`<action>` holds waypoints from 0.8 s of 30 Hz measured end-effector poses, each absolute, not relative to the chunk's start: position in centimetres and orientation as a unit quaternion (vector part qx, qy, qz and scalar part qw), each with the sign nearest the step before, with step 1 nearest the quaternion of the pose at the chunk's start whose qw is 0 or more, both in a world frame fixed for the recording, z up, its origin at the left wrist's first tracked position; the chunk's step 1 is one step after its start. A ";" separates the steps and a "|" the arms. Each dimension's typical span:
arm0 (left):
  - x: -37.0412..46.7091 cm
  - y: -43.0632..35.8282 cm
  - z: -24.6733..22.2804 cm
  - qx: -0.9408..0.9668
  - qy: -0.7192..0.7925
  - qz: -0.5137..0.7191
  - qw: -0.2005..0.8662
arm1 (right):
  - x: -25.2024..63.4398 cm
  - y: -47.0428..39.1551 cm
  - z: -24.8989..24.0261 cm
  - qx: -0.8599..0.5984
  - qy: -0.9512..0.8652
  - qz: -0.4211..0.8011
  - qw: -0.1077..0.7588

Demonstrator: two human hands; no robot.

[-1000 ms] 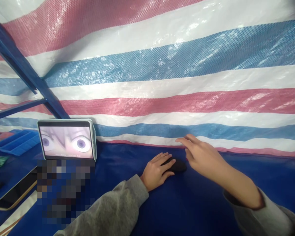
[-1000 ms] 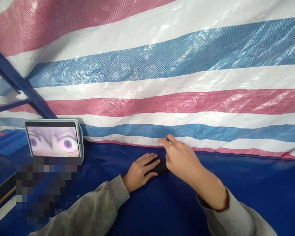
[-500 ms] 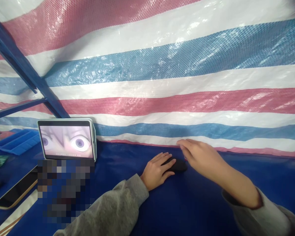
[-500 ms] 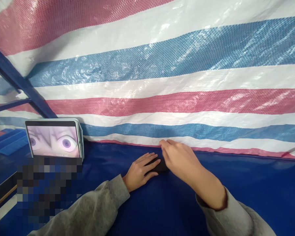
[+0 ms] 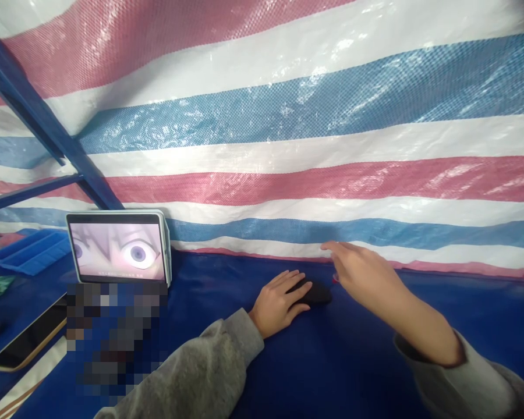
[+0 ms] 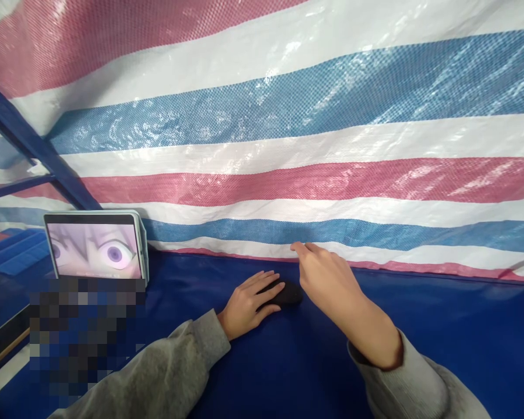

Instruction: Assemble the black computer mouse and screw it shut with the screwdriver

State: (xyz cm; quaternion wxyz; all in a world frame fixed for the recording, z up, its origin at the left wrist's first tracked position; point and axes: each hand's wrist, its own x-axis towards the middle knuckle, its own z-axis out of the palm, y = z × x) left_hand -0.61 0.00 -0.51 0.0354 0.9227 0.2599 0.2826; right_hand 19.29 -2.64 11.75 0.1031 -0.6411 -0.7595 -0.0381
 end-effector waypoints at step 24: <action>-0.6 0.0 -0.5 0.920 0.259 0.291 0.037 | 18.8 -3.0 12.0 -0.575 -0.808 0.002 0.129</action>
